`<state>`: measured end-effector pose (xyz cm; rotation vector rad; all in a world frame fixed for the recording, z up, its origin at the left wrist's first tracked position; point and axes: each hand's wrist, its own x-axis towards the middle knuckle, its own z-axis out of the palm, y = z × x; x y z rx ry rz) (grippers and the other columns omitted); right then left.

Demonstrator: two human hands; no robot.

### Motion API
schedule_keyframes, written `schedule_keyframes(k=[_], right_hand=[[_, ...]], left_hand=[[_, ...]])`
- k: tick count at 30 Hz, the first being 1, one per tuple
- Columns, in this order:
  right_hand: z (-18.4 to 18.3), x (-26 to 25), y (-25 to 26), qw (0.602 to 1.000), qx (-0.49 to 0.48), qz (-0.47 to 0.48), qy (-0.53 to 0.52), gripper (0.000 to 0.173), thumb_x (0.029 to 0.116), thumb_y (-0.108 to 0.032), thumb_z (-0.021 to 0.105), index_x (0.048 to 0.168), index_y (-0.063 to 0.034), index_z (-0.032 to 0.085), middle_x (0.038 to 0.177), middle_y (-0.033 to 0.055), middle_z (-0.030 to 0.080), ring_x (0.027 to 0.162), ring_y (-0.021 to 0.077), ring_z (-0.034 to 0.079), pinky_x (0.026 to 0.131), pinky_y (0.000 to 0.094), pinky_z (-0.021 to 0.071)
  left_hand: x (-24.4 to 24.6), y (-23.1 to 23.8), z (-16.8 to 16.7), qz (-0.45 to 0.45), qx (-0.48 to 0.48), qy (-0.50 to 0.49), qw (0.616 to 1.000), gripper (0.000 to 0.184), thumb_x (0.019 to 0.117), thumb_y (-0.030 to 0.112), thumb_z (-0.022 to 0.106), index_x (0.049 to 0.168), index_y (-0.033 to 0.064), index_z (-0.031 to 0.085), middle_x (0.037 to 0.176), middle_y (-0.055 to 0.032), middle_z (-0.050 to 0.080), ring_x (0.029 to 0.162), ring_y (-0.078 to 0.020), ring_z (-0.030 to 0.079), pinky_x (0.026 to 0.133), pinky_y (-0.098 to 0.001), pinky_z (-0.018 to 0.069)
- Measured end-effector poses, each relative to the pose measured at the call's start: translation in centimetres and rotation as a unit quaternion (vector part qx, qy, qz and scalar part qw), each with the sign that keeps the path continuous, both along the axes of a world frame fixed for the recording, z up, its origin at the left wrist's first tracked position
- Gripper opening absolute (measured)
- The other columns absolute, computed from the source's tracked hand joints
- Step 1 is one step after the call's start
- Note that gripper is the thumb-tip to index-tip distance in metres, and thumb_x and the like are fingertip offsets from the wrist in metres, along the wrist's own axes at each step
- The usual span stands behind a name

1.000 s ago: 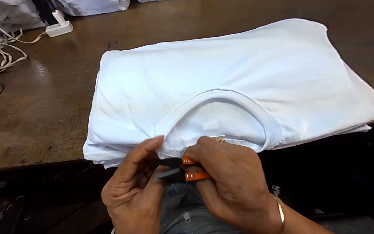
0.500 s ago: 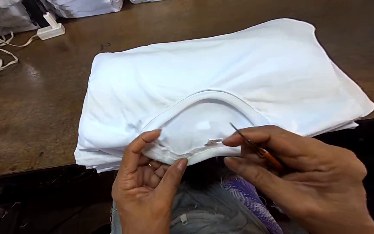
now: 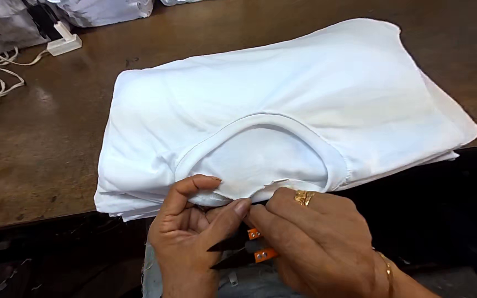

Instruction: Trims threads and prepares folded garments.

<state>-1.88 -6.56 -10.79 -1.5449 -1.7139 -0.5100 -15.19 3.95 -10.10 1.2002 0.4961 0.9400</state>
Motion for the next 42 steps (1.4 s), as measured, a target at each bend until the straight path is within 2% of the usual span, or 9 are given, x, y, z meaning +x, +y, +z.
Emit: schedule_keyframes(k=[3,6,8,23,31,33,36,38,42], right_hand=[[-0.9,-0.1,-0.7,0.999,-0.015,-0.005,0.050,0.016,0.1007,-0.018,0.055,0.104,-0.0068,0.066,0.079,0.0041,0.058,0.068,0.0137,0.054,0.056,0.0257,0.0417],[-1.3,0.8,-2.2,0.994,-0.035,-0.074,0.079,0.048,0.1085,-0.047,0.042,0.126,-0.0070,0.063,0.088,0.0051,0.059,0.075,0.0141,0.056,0.060,0.0269,0.0456],[-1.8,1.7,-2.9,0.991,-0.026,-0.113,0.060,0.045,0.1097,-0.037,0.041,0.132,-0.0050,0.063,0.088,0.0069,0.057,0.076,0.0166,0.053,0.063,0.0289,0.0425],[-1.9,1.1,-0.4,0.995,0.026,-0.094,0.035,0.032,0.1058,-0.022,0.052,0.117,0.0011,0.071,0.081,0.0074,0.059,0.070,0.0169,0.053,0.058,0.0286,0.0396],[-1.6,1.4,-0.2,0.994,0.001,-0.073,0.082,0.029,0.1062,-0.021,0.050,0.100,-0.0018,0.071,0.077,0.0047,0.061,0.067,0.0136,0.056,0.055,0.0271,0.0414],[-1.3,1.8,-0.6,0.962,-0.008,0.003,0.274,0.031,0.1100,-0.021,0.047,0.103,-0.0023,0.070,0.081,-0.0004,0.062,0.068,0.0027,0.056,0.059,0.0160,0.0467],[-0.4,2.2,-1.7,0.795,0.009,0.090,0.599,0.041,0.1127,-0.032,0.037,0.112,-0.0070,0.070,0.070,-0.0041,0.048,0.052,0.0018,0.040,0.045,0.0147,0.0346],[0.1,2.8,-2.8,0.731,0.021,0.110,0.674,0.046,0.1127,-0.035,0.033,0.113,-0.0070,0.069,0.069,-0.0030,0.047,0.050,0.0036,0.039,0.043,0.0155,0.0345],[-0.7,4.8,-6.7,0.743,-0.093,0.242,0.617,0.048,0.1107,-0.044,0.039,0.109,-0.0082,0.072,0.073,-0.0046,0.057,0.058,-0.0033,0.045,0.051,0.0117,0.0369]], left_hand=[[0.2,0.0,0.1,-0.005,-0.009,0.006,1.000,0.048,0.0732,-0.006,0.085,0.116,0.0045,0.067,0.085,-0.0141,0.072,0.067,-0.0173,0.073,0.062,-0.0304,0.0645],[-0.2,0.3,0.3,-0.022,-0.028,-0.009,0.999,0.050,0.0739,-0.001,0.087,0.119,0.0055,0.067,0.096,-0.0141,0.072,0.080,-0.0182,0.074,0.072,-0.0336,0.0654],[-0.5,0.2,0.6,-0.028,-0.064,-0.017,0.997,0.053,0.0717,-0.001,0.088,0.119,0.0056,0.067,0.101,-0.0156,0.071,0.086,-0.0199,0.075,0.074,-0.0354,0.0655],[-0.7,-0.7,1.0,-0.018,-0.108,-0.003,0.994,0.061,0.0693,-0.006,0.087,0.125,0.0021,0.063,0.099,-0.0190,0.070,0.083,-0.0219,0.075,0.073,-0.0364,0.0655],[-0.8,-0.8,0.9,-0.018,-0.036,0.041,0.998,0.061,0.0715,-0.005,0.086,0.127,0.0043,0.062,0.103,-0.0161,0.071,0.079,-0.0211,0.075,0.069,-0.0352,0.0661],[-0.7,-0.9,0.8,-0.050,0.035,0.051,0.997,0.061,0.0777,-0.003,0.083,0.132,0.0078,0.059,0.113,-0.0139,0.068,0.082,-0.0232,0.075,0.071,-0.0376,0.0671],[0.1,-1.6,0.4,-0.115,0.080,0.064,0.988,0.061,0.0855,0.004,0.080,0.141,0.0081,0.055,0.132,-0.0159,0.063,0.099,-0.0305,0.073,0.080,-0.0422,0.0666],[1.0,-2.4,-0.2,-0.137,0.047,0.061,0.988,0.059,0.0888,0.006,0.077,0.143,0.0044,0.054,0.133,-0.0205,0.062,0.106,-0.0353,0.071,0.082,-0.0450,0.0660],[2.8,-3.4,-1.4,-0.072,0.003,0.036,0.997,0.037,0.0885,0.005,0.078,0.122,0.0030,0.062,0.104,-0.0186,0.072,0.083,-0.0286,0.076,0.071,-0.0420,0.0668]])
